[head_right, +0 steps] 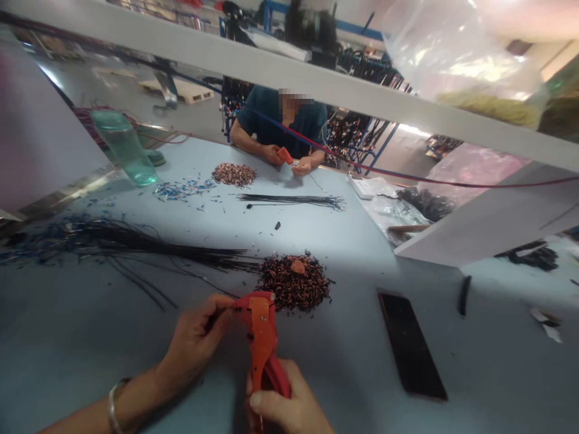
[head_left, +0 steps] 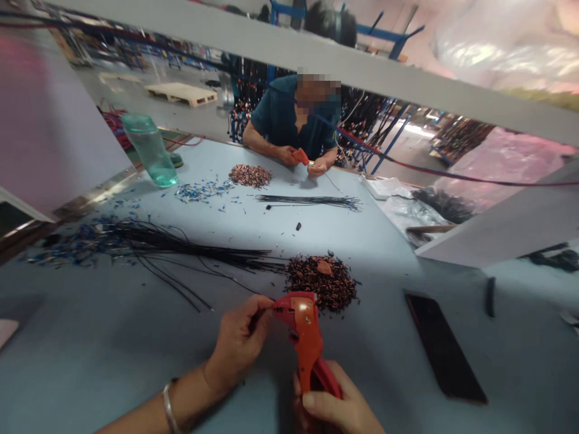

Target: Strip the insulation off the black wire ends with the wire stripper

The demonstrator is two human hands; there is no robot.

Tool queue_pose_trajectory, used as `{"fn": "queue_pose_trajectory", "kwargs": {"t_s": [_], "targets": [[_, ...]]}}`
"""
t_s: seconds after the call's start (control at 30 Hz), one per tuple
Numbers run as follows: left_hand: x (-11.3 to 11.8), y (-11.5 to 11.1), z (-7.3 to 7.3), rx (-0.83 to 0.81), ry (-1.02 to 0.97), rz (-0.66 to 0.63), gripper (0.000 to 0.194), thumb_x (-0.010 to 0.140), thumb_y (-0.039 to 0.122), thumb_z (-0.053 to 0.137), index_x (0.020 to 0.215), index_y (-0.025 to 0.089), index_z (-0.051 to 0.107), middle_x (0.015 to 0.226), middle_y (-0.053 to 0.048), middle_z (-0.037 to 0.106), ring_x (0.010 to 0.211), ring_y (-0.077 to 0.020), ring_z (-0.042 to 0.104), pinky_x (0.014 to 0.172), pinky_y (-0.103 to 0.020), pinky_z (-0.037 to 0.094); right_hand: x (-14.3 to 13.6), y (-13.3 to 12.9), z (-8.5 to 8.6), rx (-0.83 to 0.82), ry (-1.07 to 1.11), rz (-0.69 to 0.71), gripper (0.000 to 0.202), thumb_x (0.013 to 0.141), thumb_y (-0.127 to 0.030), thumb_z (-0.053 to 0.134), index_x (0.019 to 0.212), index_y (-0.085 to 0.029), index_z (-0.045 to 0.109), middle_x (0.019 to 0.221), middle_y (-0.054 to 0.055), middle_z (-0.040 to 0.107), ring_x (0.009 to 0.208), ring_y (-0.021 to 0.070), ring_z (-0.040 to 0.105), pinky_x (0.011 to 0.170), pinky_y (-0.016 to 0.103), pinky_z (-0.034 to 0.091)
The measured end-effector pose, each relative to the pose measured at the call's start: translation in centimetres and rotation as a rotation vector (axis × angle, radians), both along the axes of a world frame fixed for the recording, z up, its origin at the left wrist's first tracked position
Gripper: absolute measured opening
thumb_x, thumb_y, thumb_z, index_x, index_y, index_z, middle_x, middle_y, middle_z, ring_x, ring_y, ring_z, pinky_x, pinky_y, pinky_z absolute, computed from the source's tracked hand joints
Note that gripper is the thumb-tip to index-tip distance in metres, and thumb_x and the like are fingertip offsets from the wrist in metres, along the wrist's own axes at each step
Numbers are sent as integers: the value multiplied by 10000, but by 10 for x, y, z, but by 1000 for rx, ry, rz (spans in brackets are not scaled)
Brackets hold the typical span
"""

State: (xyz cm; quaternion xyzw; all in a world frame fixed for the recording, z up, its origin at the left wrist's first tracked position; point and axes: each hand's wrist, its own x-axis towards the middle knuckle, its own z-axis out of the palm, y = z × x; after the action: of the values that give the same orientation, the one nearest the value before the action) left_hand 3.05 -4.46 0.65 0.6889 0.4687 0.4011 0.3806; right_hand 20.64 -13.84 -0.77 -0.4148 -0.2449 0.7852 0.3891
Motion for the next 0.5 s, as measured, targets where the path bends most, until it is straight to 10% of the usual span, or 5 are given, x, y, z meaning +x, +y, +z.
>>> {"fn": "queue_pose_trajectory", "kwargs": {"t_s": [0.5], "targets": [[-2, -5, 5, 58, -16, 6, 224, 909, 253, 458, 819, 172, 647, 639, 17, 656, 568, -113, 596, 543, -172, 466, -13, -8, 9, -57, -187, -115, 590, 577, -596, 809, 845, -167, 504, 495, -53, 541, 426, 101, 479, 453, 227, 316]]}}
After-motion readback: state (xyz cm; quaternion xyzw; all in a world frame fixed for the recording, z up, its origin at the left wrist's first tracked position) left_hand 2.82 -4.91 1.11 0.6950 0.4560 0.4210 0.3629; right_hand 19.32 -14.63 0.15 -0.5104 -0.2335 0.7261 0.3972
